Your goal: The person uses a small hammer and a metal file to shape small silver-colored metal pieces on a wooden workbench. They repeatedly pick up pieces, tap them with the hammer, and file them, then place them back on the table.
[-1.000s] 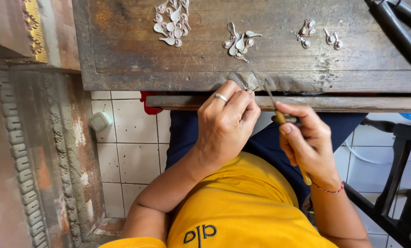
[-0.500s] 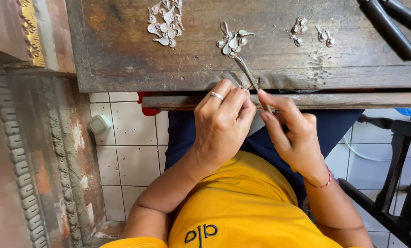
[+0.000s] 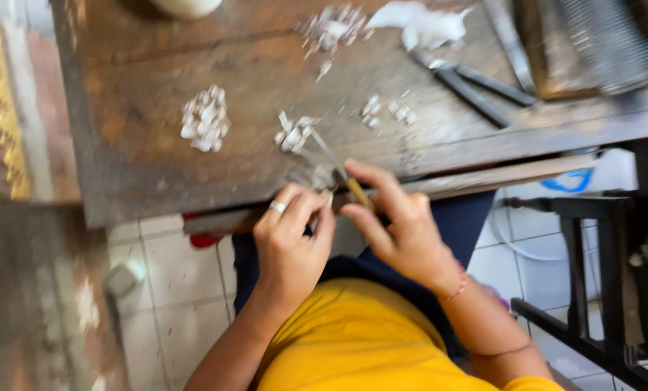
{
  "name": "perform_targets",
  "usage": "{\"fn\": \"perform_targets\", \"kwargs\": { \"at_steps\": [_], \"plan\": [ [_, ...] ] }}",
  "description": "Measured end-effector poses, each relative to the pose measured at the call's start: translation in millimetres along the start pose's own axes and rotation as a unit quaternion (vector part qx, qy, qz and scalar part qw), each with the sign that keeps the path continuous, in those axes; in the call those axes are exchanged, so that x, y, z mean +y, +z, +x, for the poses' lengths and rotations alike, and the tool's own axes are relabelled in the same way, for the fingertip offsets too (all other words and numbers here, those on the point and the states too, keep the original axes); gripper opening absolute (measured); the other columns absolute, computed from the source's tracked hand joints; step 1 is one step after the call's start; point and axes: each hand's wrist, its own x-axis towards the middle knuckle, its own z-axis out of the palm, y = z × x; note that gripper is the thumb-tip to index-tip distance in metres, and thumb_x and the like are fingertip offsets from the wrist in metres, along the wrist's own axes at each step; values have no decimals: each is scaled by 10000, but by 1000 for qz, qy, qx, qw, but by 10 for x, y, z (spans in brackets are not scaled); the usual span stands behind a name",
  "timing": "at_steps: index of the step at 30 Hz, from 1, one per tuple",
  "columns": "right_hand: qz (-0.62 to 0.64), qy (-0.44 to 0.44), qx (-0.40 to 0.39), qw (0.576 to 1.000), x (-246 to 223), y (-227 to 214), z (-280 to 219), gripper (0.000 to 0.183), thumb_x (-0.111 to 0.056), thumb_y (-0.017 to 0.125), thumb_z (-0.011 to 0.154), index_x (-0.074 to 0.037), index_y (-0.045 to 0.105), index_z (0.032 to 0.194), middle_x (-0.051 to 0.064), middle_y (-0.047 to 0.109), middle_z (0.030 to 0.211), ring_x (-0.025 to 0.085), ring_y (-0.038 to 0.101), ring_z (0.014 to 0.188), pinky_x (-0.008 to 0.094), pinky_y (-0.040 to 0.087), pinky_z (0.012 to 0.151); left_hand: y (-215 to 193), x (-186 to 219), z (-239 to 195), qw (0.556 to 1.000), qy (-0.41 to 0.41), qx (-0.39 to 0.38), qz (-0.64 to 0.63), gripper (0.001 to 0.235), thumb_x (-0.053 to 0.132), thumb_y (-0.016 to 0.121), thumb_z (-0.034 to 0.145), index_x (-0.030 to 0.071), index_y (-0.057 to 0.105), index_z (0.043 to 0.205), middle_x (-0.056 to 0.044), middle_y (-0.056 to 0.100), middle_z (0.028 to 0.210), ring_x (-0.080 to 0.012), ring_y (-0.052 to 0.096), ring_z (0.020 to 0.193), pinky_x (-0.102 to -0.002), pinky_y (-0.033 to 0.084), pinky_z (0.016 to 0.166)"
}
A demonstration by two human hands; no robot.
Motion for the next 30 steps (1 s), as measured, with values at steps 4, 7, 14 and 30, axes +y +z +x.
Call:
{"fn": "perform_targets", "kwargs": {
  "at_steps": [4, 7, 14, 30],
  "plan": [
    [-19, 27, -6, 999, -106, 42, 26, 209, -205, 629, 1018, -81, 677, 1180, -27, 584, 713, 51, 449, 509, 229, 412, 502, -27, 154, 21, 996, -19, -70, -47, 116, -85, 602, 920, 26, 609, 886, -99, 628, 846, -267, 625, 745, -361, 521, 738],
    [33, 2, 5, 999, -106, 89, 4, 119, -168, 573, 1045, -72, 642, 1031, -25, 606, 750, 89, 402, 525, 231, 373, 527, -44, 162, -29, 996, -31, -64, -46, 116, -90, 607, 910, 21, 615, 875, -92, 642, 855, -235, 625, 737, -331, 539, 718],
    [82, 21, 5, 996, -108, 131, -78, 139, -164, 600, 1028, -62, 652, 949, -17, 612, 736, 81, 403, 553, 246, 358, 524, -113, 150, -185, 987, -118, -80, -72, 74, 90, 624, 926, 66, 663, 985, -26, 678, 806, -154, 618, 641, -291, 525, 644],
    [42, -11, -34, 998, -79, 100, -86, 167, -205, 596, 1035, -72, 647, 948, -27, 671, 761, 105, 494, 543, 254, 423, 530, -174, 65, -223, 974, -143, -151, -86, 110, 191, 627, 959, 121, 671, 886, 31, 692, 699, -137, 602, 544, -292, 486, 561]
  ]
}}
